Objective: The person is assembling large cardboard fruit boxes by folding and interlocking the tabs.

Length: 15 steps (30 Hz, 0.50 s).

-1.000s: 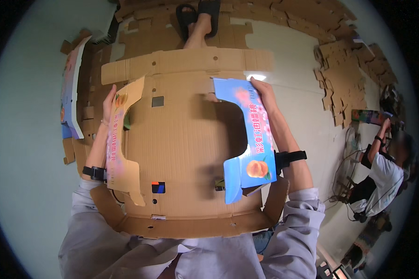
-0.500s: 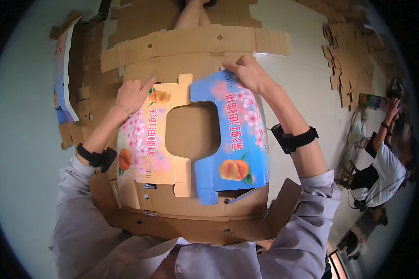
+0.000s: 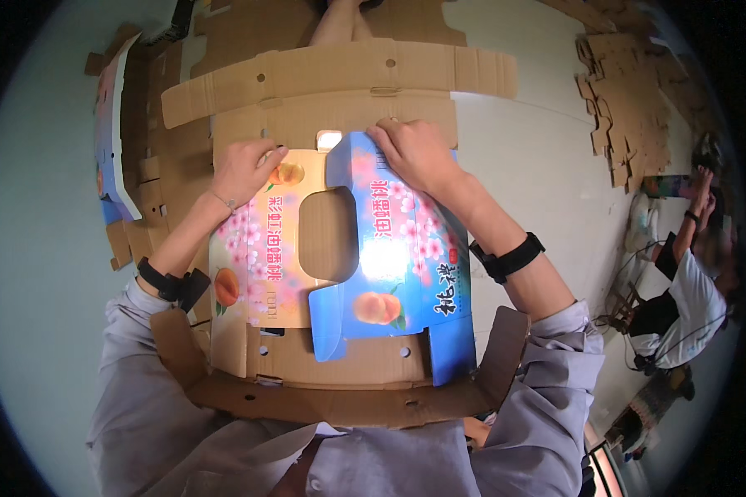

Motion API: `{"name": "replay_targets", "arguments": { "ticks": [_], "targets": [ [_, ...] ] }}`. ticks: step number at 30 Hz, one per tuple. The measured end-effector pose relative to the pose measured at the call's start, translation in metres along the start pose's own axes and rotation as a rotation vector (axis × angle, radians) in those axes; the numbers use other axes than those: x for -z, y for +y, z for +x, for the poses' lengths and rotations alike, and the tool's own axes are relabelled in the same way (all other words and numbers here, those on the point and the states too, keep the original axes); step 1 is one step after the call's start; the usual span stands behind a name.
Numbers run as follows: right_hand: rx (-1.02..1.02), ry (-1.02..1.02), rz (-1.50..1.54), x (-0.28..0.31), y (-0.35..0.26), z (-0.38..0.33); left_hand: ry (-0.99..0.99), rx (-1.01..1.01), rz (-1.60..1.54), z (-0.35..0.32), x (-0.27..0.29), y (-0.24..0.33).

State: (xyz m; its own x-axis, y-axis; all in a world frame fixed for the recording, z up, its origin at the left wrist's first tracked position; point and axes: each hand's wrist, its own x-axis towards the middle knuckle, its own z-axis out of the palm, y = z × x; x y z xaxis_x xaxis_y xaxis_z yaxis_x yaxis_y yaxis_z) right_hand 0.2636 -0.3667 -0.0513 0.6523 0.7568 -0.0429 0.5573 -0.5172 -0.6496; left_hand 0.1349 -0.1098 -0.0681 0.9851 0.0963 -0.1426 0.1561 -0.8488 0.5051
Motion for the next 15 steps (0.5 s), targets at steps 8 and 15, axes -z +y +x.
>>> {"name": "replay_targets", "arguments": {
  "ticks": [8,15],
  "targets": [
    [-0.312,-0.008,0.625,0.012,0.004,-0.002,-0.027,-0.088,0.001,0.002,-0.008,-0.004],
    [0.022,-0.064,-0.262,-0.032,-0.006,-0.002,-0.097,-0.084,0.076,0.008,-0.002,0.001]
  ]
}}
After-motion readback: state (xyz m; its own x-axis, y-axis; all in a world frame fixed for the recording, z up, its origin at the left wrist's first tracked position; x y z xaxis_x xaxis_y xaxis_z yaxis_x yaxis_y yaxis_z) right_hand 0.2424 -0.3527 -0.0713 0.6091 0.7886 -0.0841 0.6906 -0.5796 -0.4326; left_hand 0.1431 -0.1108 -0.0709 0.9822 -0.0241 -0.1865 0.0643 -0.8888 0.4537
